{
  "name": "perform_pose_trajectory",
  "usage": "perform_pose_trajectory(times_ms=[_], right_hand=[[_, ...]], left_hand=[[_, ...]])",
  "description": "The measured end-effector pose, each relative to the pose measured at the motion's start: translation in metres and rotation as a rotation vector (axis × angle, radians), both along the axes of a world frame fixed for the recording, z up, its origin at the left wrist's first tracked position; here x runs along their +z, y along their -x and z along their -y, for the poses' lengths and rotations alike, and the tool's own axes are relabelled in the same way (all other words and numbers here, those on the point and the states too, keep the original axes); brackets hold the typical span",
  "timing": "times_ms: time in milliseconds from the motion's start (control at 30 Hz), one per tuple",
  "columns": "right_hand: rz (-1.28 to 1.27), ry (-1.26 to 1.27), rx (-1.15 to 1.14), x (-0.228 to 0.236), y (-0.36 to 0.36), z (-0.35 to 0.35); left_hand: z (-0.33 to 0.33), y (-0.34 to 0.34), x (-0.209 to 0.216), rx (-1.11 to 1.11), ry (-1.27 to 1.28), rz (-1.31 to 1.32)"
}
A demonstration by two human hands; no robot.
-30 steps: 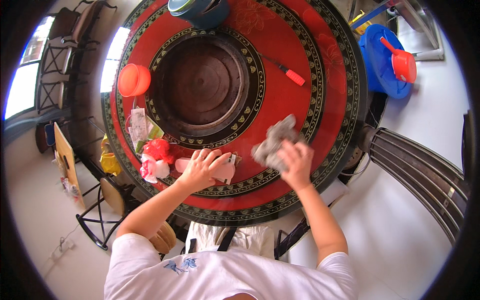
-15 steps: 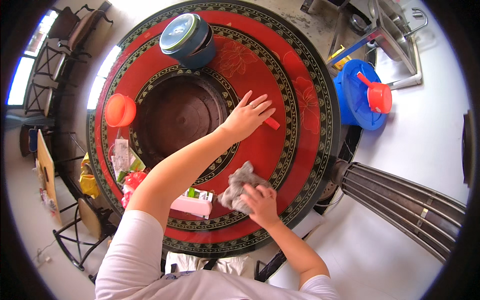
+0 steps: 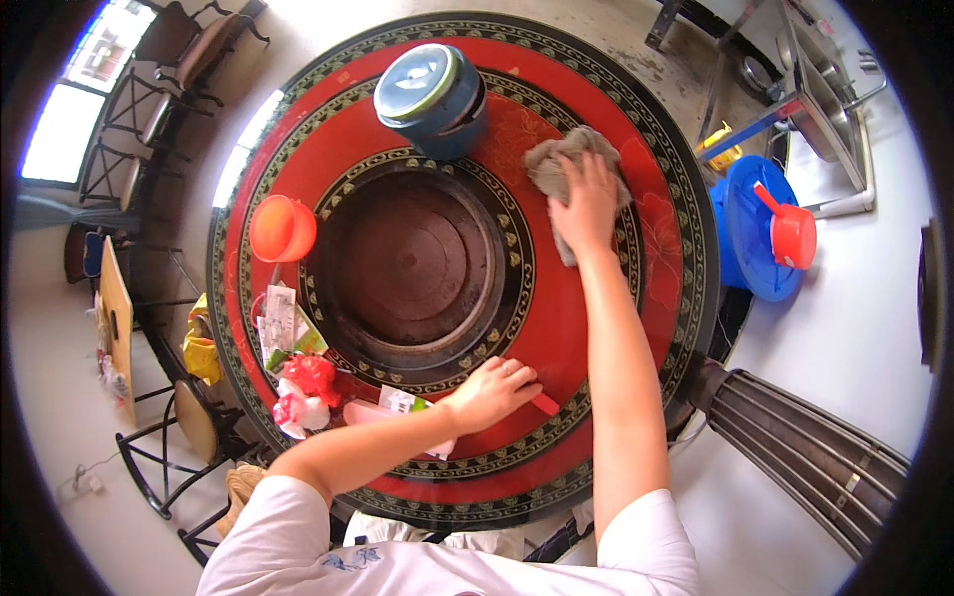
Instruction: The person wipes a wooden countertop with a cloth, then moves to a round red table to wipe the surface and rearrange items like cups, scissors, and packets. They proceed to wipe the seats and backrests of several chairs, including a white plastic chair, using the same cloth.
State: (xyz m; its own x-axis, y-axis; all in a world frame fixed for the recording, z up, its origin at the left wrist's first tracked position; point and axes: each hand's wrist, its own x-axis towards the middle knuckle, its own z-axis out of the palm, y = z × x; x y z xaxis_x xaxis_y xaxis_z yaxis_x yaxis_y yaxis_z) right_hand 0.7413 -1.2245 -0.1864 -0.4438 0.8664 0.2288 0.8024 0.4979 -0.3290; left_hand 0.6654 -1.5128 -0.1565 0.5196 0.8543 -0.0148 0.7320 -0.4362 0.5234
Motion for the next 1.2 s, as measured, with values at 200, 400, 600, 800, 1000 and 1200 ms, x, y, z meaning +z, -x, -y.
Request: perform_pose_trajectory(times_ms=[200, 400, 600, 800, 1000, 1200], right_hand=[[-0.215, 0.018, 0.247, -0.001, 0.042, 0.012], [-0.191, 0.146, 0.066, -0.007, -0.045, 0.027], [-0.128, 0.081, -0.094, -0.011, -0.020, 0.012], [-0.067, 0.071, -0.055, -0.004, 0.078, -0.026], [-0.090, 0.037, 0.034, -0.009, 0.150, -0.016], [-0.142, -0.025, 0.159, -0.008, 0.225, 0.008]], left_hand=[[-0.014, 0.015, 0.026, 0.197, 0.011, 0.103], [-0.134, 0.155, 0.039, 0.952, -0.468, 0.397], [-0.219, 0.217, 0.081, 1.473, 0.567, 1.398], [-0.236, 0.246, 0.060, 1.322, 0.710, 1.518], [-0.216, 0.273, 0.065, 1.346, 0.680, 1.569], [-0.191, 0.320, 0.089, 1.357, 0.474, 1.333]])
